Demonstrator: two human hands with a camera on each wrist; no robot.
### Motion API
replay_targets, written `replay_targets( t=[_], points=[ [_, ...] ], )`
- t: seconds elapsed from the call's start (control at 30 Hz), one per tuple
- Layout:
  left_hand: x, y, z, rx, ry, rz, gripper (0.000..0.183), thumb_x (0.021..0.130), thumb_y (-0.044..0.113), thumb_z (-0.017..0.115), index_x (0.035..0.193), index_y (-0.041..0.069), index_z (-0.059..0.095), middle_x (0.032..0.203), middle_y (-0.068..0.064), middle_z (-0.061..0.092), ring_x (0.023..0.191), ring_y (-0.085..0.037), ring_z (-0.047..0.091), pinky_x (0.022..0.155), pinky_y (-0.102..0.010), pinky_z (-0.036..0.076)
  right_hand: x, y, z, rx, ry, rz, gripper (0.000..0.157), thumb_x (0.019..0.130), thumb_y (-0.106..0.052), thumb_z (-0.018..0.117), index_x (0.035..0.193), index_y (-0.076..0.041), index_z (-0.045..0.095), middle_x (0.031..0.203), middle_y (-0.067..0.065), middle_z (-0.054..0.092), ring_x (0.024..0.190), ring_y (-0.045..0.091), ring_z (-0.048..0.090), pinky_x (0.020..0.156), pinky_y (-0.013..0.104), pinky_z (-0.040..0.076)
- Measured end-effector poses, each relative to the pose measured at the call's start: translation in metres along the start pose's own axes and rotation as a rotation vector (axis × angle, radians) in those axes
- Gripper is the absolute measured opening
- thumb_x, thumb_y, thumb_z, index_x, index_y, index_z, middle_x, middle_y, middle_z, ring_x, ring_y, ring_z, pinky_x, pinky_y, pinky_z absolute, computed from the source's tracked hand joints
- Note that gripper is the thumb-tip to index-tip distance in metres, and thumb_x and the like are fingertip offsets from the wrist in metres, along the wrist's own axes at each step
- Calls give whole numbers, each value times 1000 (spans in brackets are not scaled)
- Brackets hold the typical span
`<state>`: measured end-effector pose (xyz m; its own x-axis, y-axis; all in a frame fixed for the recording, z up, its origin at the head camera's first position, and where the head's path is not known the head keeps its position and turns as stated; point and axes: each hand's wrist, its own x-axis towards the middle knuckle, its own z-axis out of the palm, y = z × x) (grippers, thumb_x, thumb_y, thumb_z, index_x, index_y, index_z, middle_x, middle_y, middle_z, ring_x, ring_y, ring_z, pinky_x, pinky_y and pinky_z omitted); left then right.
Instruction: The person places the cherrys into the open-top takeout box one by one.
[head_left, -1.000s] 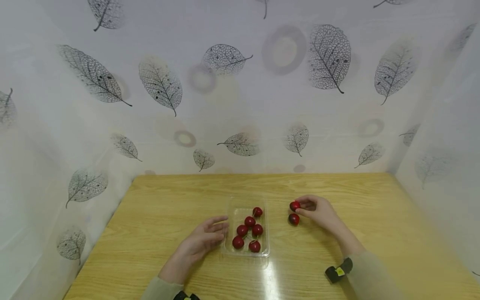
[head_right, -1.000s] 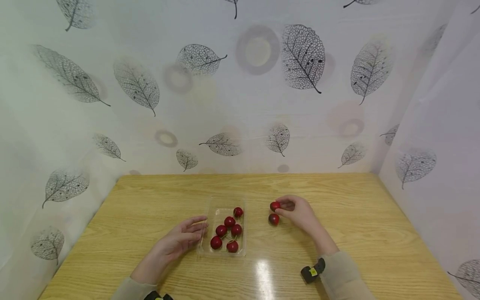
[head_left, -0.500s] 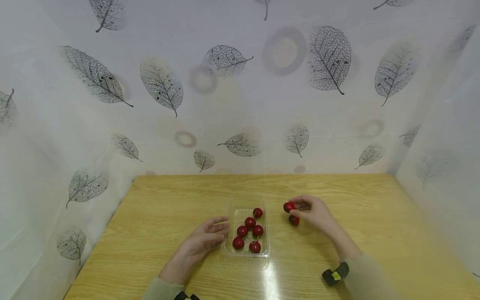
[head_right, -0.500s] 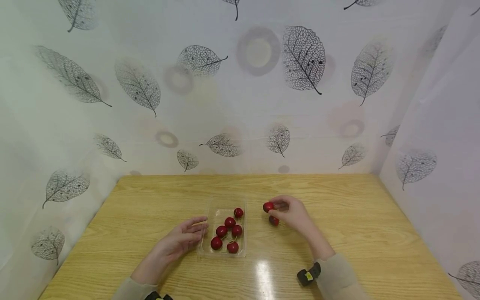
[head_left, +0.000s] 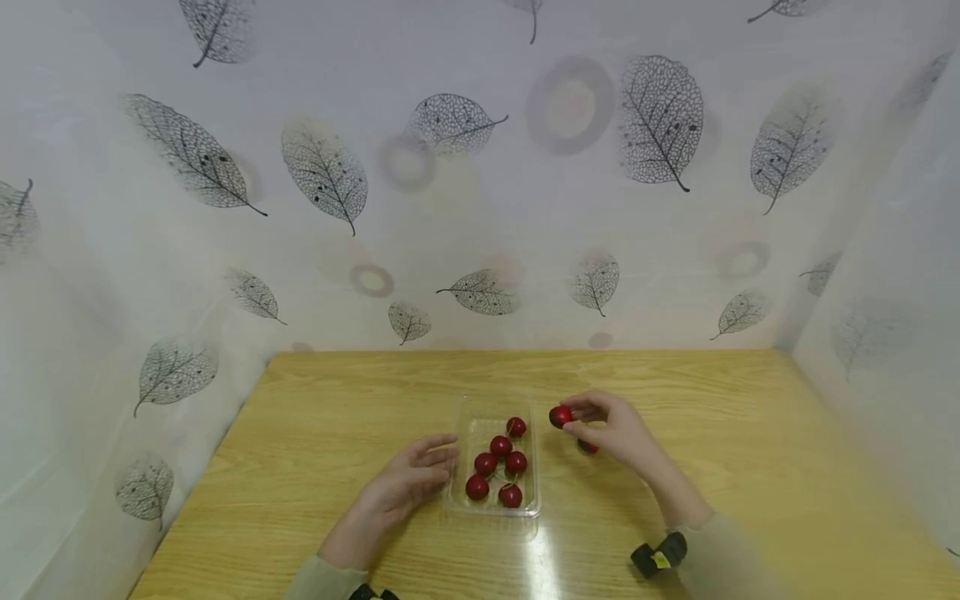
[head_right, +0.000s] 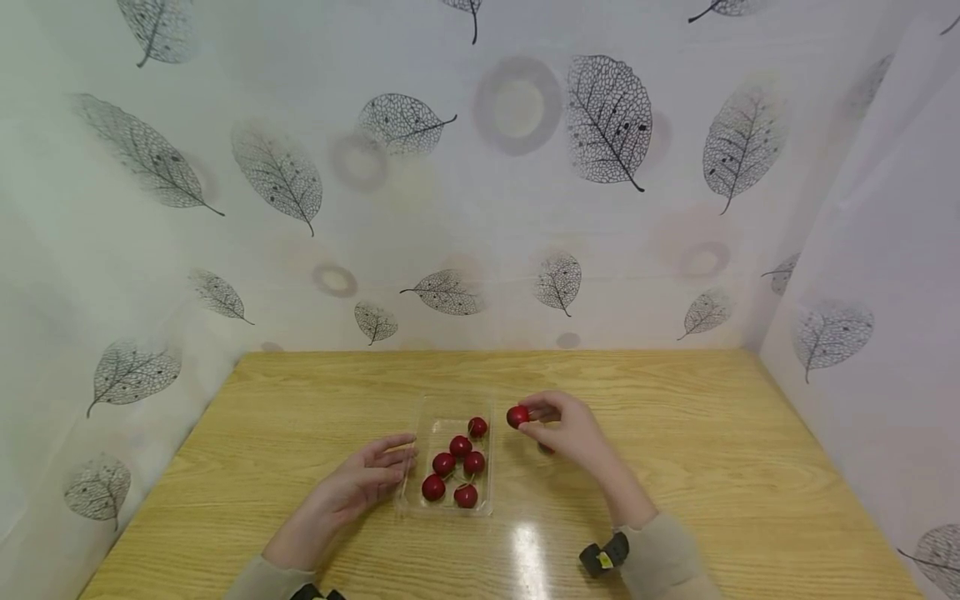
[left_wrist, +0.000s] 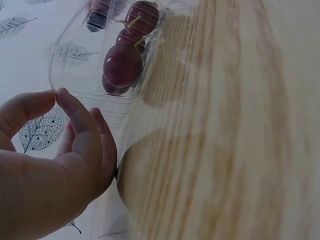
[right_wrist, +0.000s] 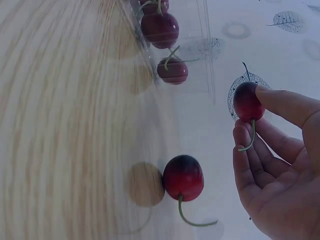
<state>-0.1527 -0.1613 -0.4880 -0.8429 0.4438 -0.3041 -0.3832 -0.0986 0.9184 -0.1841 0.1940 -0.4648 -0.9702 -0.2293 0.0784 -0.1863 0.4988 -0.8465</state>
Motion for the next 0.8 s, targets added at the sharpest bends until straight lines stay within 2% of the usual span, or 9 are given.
replay_targets(
  t=[0.17, 0.23, 0.8],
  points=[
    [-1, 1, 1, -4, 0, -3, 71, 98, -5, 62, 162, -7, 31, 165, -36, 33, 127, -14, 61, 100, -21, 54, 1, -7, 6, 7, -14, -42, 36, 95, -13, 79, 127, 1, 71, 120, 19, 76, 106, 31, 74, 98, 47, 60],
    [-1, 2, 2, -1, 1, -5, 71, 98, -5, 62, 162, -7, 31, 165, -36, 33, 128, -15, 61, 100, -22, 54, 1, -10, 8, 13, -18, -57, 36, 94, -13, 80, 126, 2, 72, 120, 19, 76, 105, 30, 74, 98, 50, 60],
    [-1, 2, 1, 14, -4, -16, 71, 99, -3, 62, 162, -6, 30, 166, -35, 33, 132, -18, 59, 102, -22, 53, 2, -24, 26, 28, -38, -95, 37, 91, -12, 82, 125, -1, 73, 118, 14, 77, 105, 26, 72, 98, 44, 61]
  ],
)
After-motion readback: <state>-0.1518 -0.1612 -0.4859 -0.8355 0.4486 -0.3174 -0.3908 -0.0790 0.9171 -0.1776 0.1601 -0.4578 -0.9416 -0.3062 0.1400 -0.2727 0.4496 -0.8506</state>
